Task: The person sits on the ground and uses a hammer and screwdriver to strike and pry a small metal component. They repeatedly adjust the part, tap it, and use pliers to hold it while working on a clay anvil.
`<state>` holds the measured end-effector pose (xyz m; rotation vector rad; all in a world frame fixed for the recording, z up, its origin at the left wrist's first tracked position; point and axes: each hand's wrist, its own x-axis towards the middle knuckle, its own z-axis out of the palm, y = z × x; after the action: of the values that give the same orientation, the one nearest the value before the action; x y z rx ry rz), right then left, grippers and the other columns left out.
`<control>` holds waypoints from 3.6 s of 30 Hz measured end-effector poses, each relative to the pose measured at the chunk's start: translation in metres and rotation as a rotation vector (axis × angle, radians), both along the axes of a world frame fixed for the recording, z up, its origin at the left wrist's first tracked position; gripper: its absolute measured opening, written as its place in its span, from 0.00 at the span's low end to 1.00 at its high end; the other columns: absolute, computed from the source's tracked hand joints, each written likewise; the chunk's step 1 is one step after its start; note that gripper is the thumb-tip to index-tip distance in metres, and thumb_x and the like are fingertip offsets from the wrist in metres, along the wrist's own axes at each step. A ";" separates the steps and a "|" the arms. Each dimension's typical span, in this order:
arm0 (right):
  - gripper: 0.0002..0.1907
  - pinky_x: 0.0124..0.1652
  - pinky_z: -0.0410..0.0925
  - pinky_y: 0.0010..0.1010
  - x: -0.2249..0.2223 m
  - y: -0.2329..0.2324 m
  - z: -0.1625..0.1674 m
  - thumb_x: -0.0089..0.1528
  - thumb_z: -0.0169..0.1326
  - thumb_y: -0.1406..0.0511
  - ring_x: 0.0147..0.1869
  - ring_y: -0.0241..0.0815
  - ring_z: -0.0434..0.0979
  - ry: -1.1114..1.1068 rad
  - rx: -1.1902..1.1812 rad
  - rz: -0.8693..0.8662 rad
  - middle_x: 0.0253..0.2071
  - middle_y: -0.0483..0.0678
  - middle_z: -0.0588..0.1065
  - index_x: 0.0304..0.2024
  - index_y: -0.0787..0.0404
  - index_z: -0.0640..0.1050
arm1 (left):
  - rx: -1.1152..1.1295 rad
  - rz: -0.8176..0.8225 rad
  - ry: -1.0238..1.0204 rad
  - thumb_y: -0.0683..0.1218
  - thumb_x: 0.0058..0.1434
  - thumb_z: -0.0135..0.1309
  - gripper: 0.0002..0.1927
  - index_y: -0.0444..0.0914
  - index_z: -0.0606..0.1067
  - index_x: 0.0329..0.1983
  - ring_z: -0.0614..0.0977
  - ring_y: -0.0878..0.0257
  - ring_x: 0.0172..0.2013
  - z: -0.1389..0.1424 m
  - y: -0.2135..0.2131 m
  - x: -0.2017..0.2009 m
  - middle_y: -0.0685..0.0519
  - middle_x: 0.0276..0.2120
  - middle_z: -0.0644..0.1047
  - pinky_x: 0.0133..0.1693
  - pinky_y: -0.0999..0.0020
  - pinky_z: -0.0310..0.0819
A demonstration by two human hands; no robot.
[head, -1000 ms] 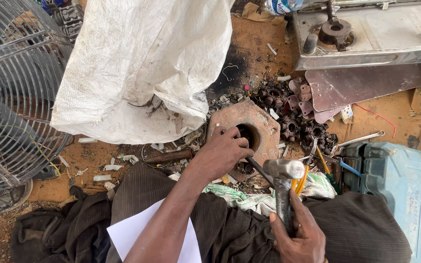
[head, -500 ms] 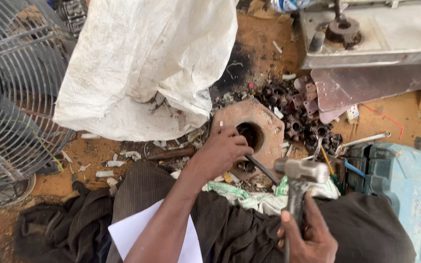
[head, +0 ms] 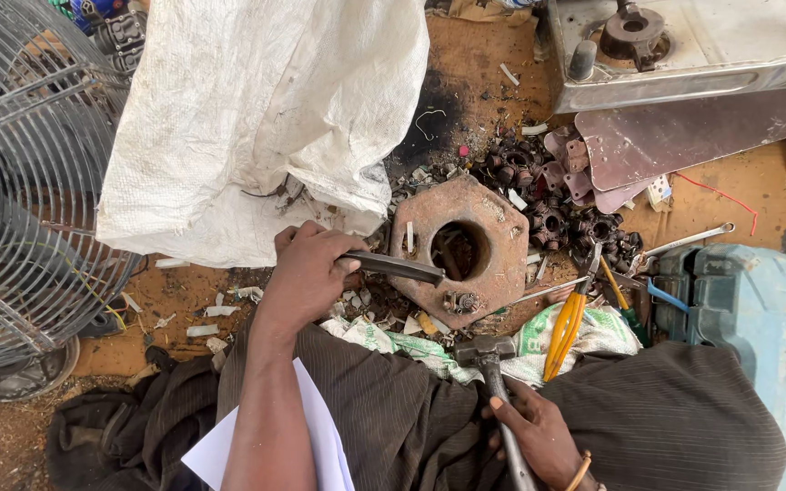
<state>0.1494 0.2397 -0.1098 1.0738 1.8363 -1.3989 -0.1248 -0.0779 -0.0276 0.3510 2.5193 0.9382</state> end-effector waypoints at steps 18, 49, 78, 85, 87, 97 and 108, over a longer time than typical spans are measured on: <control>0.22 0.56 0.72 0.42 -0.130 0.034 0.048 0.62 0.60 0.57 0.58 0.48 0.78 0.417 1.152 0.714 0.53 0.52 0.79 0.55 0.57 0.76 | 0.002 -0.089 -0.108 0.60 0.58 0.60 0.21 0.43 0.78 0.47 0.77 0.53 0.52 0.014 0.082 0.020 0.50 0.48 0.77 0.56 0.53 0.70; 0.20 0.43 0.79 0.36 -0.127 -0.018 0.150 0.64 0.57 0.79 0.50 0.53 0.86 1.143 0.395 -0.123 0.44 0.61 0.80 0.55 0.66 0.66 | 0.320 -0.425 0.049 0.45 0.53 0.63 0.33 0.46 0.71 0.65 0.71 0.55 0.60 -0.013 0.120 0.052 0.53 0.59 0.74 0.61 0.57 0.65; 0.24 0.55 0.78 0.37 -0.137 -0.038 0.151 0.60 0.59 0.74 0.58 0.53 0.80 1.243 0.364 0.114 0.49 0.63 0.76 0.56 0.67 0.66 | 0.266 -0.522 0.112 0.43 0.57 0.61 0.26 0.47 0.76 0.60 0.75 0.55 0.50 -0.040 0.123 0.048 0.55 0.53 0.76 0.54 0.58 0.70; 0.16 0.50 0.80 0.34 -0.144 -0.041 0.207 0.74 0.53 0.61 0.51 0.45 0.84 1.292 0.631 0.310 0.48 0.57 0.80 0.60 0.58 0.69 | 0.324 -0.481 0.156 0.45 0.58 0.61 0.24 0.46 0.77 0.60 0.76 0.56 0.50 -0.044 0.121 0.051 0.53 0.55 0.77 0.54 0.57 0.72; 0.17 0.39 0.78 0.34 -0.150 -0.046 0.237 0.69 0.55 0.58 0.42 0.44 0.85 1.012 0.940 0.586 0.41 0.55 0.82 0.55 0.59 0.74 | 0.209 -0.470 0.175 0.50 0.54 0.64 0.29 0.40 0.75 0.60 0.75 0.53 0.50 -0.044 0.118 0.052 0.47 0.51 0.75 0.51 0.55 0.73; 0.24 0.39 0.75 0.37 -0.216 -0.021 0.260 0.70 0.45 0.46 0.32 0.42 0.87 -0.564 0.724 1.177 0.30 0.50 0.82 0.51 0.53 0.81 | 0.087 -0.454 0.225 0.47 0.60 0.59 0.14 0.35 0.78 0.47 0.77 0.56 0.45 -0.053 0.112 0.051 0.47 0.43 0.75 0.47 0.60 0.79; 0.24 0.60 0.73 0.39 -0.265 -0.071 0.243 0.64 0.54 0.50 0.57 0.51 0.84 -0.613 0.750 1.029 0.51 0.53 0.83 0.58 0.50 0.82 | 0.151 -0.516 0.318 0.37 0.61 0.56 0.09 0.35 0.78 0.45 0.78 0.57 0.45 -0.076 0.107 0.033 0.47 0.44 0.77 0.46 0.65 0.80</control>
<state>-0.1158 0.1682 0.1330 0.5495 1.9450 0.2160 -0.0921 0.0291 -0.1032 1.2131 2.4301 0.9122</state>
